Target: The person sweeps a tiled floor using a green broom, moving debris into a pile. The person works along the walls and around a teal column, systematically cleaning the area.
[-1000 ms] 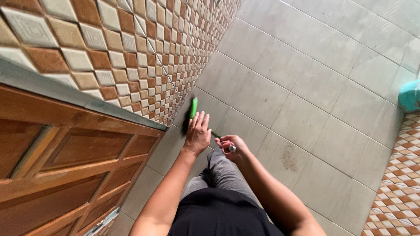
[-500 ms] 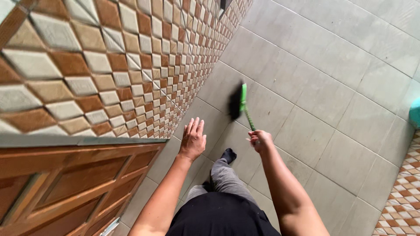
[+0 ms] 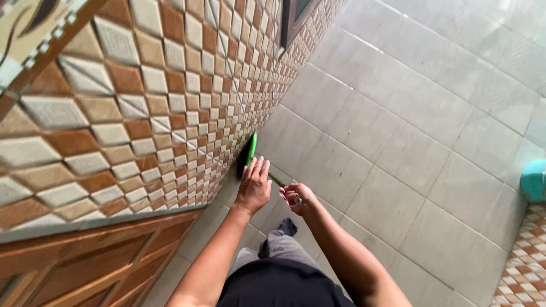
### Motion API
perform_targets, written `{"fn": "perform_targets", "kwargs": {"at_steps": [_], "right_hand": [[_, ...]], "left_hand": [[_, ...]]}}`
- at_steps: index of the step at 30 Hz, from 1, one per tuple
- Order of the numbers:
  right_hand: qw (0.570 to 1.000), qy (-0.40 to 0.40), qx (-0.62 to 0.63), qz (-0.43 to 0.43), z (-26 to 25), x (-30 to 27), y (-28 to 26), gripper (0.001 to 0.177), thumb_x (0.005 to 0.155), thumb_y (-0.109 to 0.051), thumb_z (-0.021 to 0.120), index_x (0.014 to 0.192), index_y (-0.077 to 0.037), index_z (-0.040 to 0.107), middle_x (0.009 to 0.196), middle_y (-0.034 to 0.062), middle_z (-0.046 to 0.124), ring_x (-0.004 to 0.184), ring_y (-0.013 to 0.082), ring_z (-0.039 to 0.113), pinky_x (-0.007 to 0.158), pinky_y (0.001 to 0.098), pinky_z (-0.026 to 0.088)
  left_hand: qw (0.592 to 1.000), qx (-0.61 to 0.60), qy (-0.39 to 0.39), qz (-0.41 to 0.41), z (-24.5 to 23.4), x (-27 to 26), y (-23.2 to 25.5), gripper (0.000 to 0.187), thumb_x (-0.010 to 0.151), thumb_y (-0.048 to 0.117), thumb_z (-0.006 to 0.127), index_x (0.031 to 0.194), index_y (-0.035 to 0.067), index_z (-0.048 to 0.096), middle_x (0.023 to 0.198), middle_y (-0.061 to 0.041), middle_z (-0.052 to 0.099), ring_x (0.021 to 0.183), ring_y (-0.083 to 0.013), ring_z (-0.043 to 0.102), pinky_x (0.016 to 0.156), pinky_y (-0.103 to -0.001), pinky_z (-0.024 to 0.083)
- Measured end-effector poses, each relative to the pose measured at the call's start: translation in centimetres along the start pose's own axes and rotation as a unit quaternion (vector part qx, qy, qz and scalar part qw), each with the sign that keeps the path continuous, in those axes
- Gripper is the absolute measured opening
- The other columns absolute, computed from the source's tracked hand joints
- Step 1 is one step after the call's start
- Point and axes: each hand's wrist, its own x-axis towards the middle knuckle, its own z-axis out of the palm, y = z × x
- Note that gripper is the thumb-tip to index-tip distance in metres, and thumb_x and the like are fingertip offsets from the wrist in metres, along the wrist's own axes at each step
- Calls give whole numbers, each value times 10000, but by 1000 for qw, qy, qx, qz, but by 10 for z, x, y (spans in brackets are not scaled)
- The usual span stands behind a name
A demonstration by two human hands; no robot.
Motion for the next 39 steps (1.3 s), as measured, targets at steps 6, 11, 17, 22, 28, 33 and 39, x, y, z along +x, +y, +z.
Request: {"fn": "perform_targets", "kwargs": {"at_steps": [6, 11, 17, 22, 28, 33, 39], "right_hand": [[981, 124, -139, -49, -41, -29, -86, 201, 958, -159, 476, 958, -51, 645, 597, -90, 532, 366, -39, 324, 267, 175, 203], [959, 201, -24, -201, -40, -43, -104, 91, 952, 5, 536, 986, 64, 597, 738, 27, 539, 443, 23, 349, 370, 169, 300], [933, 185, -96, -293, 0, -48, -73, 82, 881, 61, 485, 936, 0, 492, 732, 68, 498, 442, 62, 351, 362, 219, 291], [986, 70, -25, -152, 37, -64, -55, 120, 913, -60, 538, 998, -14, 609, 655, -11, 490, 402, 7, 355, 299, 181, 239], [999, 46, 8, -25, -4, -19, -53, 182, 984, -141, 540, 988, -5, 660, 600, -51, 476, 398, -5, 356, 302, 164, 248], [977, 182, -103, -41, -74, -71, -92, 195, 923, -155, 524, 904, -67, 697, 541, -74, 434, 350, -3, 286, 274, 186, 193], [928, 297, -3, -224, -76, -96, -113, 59, 928, -20, 551, 965, -10, 595, 666, 13, 517, 438, 38, 368, 343, 186, 278]], "left_hand": [[1000, 0, -16, 2, 8, 17, -3, 656, 877, 196, 673, 1460, -16, 457, 1542, -242, 420, 1452, -421, 347, 1176, -575, 293], [999, 4, -41, -6, 19, 15, -9, 667, 871, 200, 680, 1464, -6, 455, 1538, -238, 422, 1445, -426, 349, 1176, -572, 292], [999, -6, -42, 11, 30, 34, -10, 658, 871, 193, 681, 1461, -2, 463, 1540, -231, 428, 1450, -419, 352, 1175, -572, 296], [998, -9, -57, 37, 30, 62, -2, 659, 871, 194, 680, 1461, -5, 464, 1544, -233, 424, 1459, -421, 345, 1178, -572, 293], [996, -18, -48, 78, 28, 89, 6, 641, 894, 203, 658, 1469, -1, 457, 1550, -232, 420, 1468, -416, 350, 1190, -577, 285], [994, -37, -56, 89, 35, 103, 13, 654, 884, 200, 657, 1473, -1, 455, 1557, -237, 411, 1464, -422, 339, 1183, -578, 280], [990, -44, -85, 108, 48, 117, 46, 658, 889, 197, 660, 1475, -8, 445, 1554, -235, 406, 1476, -416, 330, 1188, -581, 284]]}}
